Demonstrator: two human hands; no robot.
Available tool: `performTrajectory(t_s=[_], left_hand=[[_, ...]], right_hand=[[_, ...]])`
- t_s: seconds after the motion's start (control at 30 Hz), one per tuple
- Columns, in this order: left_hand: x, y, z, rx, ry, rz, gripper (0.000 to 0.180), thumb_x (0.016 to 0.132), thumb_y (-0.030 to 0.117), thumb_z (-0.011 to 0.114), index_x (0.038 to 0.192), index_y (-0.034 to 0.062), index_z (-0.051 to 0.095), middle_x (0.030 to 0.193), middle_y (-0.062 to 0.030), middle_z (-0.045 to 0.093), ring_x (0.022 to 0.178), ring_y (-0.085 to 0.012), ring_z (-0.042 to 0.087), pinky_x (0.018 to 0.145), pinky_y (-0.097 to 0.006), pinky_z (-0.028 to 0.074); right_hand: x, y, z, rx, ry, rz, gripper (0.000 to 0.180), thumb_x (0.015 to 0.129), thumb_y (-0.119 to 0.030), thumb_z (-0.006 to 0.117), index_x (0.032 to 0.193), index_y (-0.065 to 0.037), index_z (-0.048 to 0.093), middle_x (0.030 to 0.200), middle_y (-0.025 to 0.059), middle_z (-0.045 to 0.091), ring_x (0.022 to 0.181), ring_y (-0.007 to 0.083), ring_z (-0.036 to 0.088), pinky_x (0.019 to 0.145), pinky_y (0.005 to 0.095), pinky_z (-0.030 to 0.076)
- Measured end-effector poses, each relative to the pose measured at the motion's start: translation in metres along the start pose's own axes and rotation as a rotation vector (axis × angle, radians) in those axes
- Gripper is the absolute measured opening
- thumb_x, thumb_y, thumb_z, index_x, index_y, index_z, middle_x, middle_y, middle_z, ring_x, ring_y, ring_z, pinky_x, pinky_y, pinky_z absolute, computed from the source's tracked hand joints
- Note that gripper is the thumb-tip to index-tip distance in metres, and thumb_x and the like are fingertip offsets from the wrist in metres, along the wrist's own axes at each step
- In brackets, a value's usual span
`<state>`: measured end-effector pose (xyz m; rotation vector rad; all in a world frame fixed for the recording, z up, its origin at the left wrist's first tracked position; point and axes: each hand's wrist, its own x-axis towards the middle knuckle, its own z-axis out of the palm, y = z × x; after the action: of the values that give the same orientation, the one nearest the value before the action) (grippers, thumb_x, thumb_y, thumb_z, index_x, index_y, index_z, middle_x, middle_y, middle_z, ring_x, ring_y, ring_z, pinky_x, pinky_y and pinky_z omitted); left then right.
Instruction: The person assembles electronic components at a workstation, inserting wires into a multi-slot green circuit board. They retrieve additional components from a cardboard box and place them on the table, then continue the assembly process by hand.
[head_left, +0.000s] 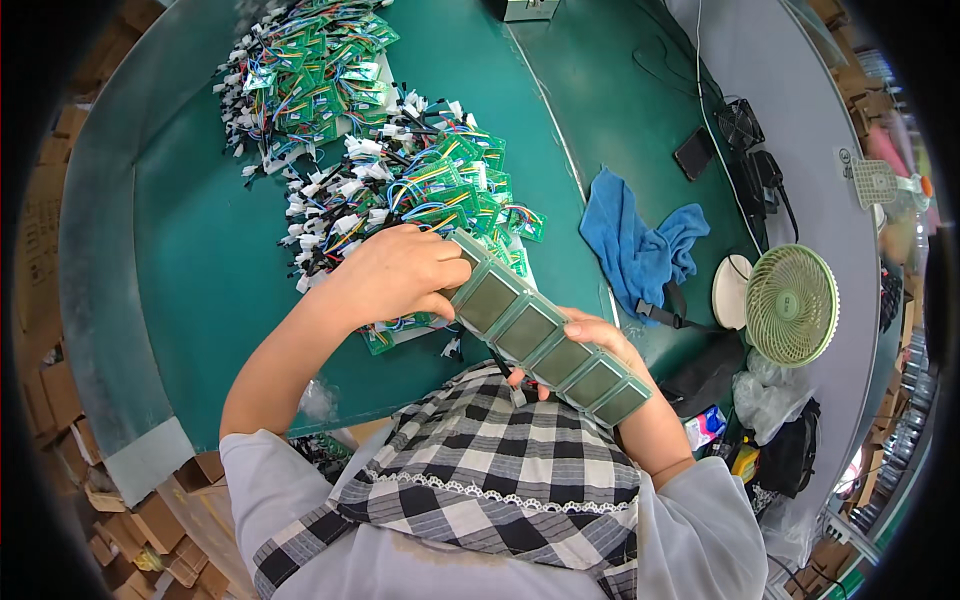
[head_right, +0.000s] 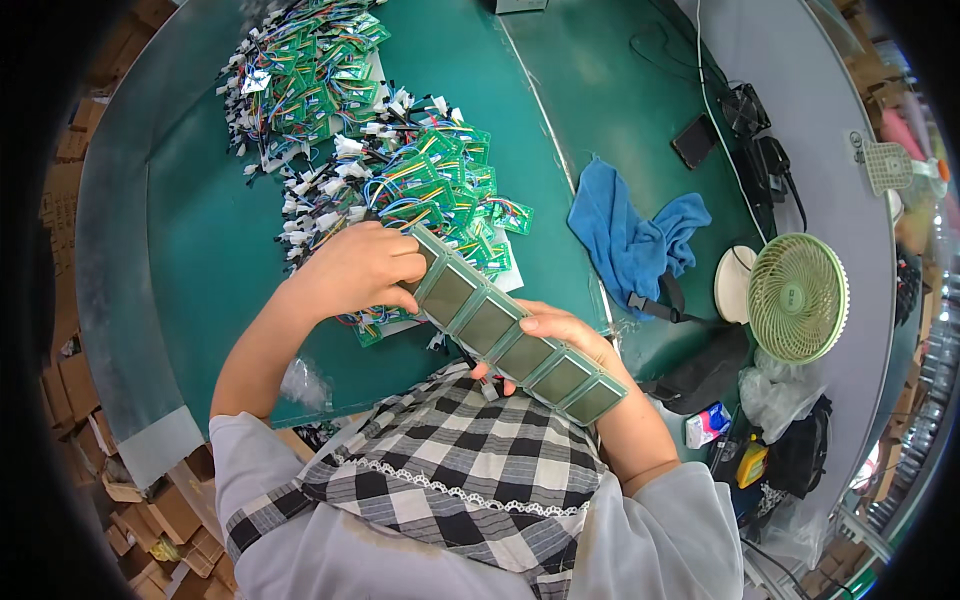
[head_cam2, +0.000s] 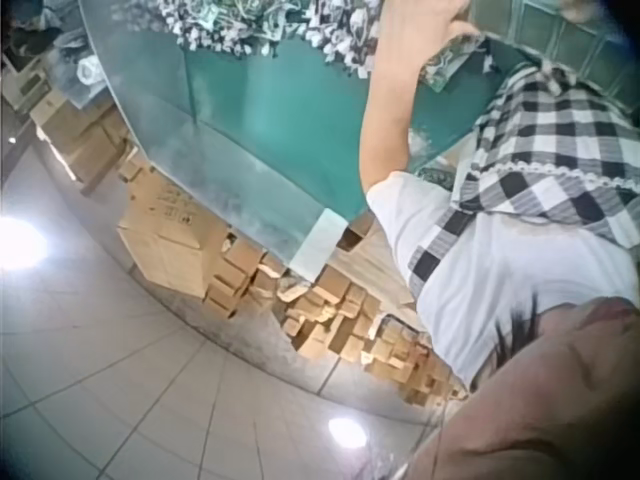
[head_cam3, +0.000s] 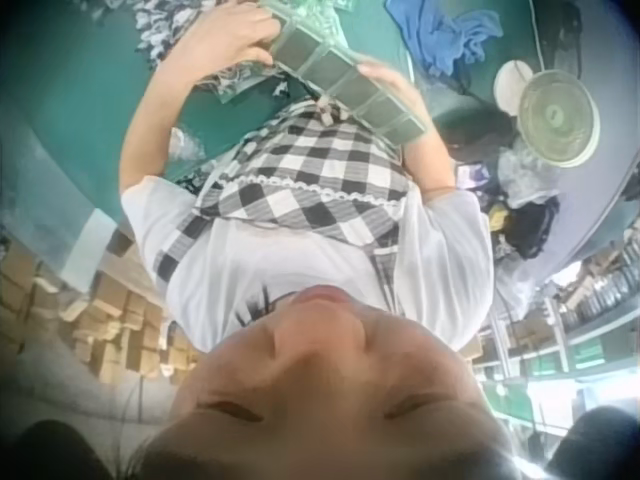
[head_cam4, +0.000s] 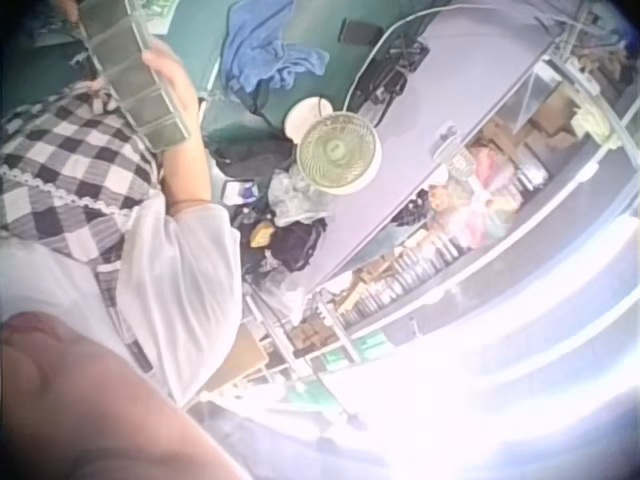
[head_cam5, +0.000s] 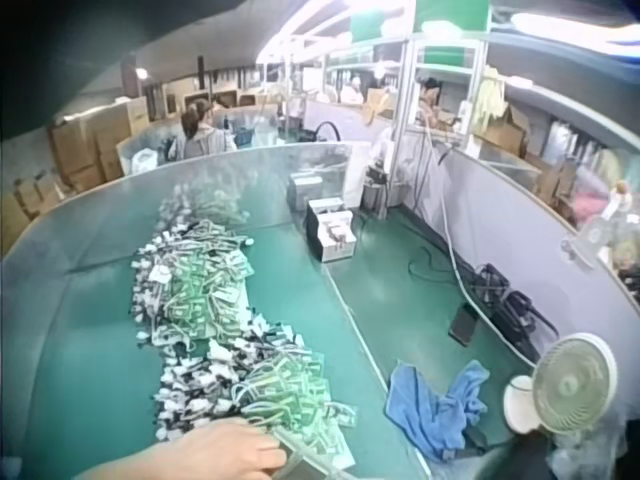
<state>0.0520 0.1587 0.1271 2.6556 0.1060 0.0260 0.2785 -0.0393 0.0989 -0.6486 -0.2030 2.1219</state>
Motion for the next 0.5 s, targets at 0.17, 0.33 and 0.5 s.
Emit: performTrajectory(t_s=[0.17, 0.33, 0.5], left_hand=[[-0.004, 0.001, -0.001, -0.057, -0.011, -0.058, 0.030, 0.079, 0.033, 0.072, 0.082, 0.0100, 0.053, 0.082, -0.0037, 0.054, 0.080, -0.0245, 0.059, 0.070, -0.039, 0.046], [-0.011, 0.007, 0.005, 0.051, 0.030, -0.038, 0.024, 0.083, 0.026, 0.069, 0.079, 0.0081, 0.053, 0.079, -0.0057, 0.053, 0.076, -0.0254, 0.060, 0.068, -0.038, 0.048], [-0.009, 0.012, 0.006, 0.081, 0.044, -0.039, 0.015, 0.080, 0.015, 0.065, 0.078, 0.0067, 0.053, 0.078, -0.0068, 0.053, 0.071, -0.0266, 0.060, 0.065, -0.039, 0.050]], right_hand=[[0.001, 0.000, -0.003, -0.052, -0.005, 0.005, 0.078, 0.085, -0.037, 0.065, 0.138, 0.012, 0.037, 0.116, 0.0258, 0.057, 0.101, 0.0379, 0.067, 0.064, 0.0399, 0.061], [0.001, 0.001, 0.000, -0.044, 0.009, 0.001, 0.078, 0.084, -0.037, 0.065, 0.138, 0.012, 0.038, 0.115, 0.0251, 0.057, 0.100, 0.0374, 0.067, 0.064, 0.0392, 0.061], [-0.001, 0.002, -0.002, -0.059, 0.007, 0.010, 0.078, 0.083, -0.037, 0.066, 0.136, 0.013, 0.039, 0.114, 0.0248, 0.058, 0.099, 0.0370, 0.068, 0.063, 0.0388, 0.061]])
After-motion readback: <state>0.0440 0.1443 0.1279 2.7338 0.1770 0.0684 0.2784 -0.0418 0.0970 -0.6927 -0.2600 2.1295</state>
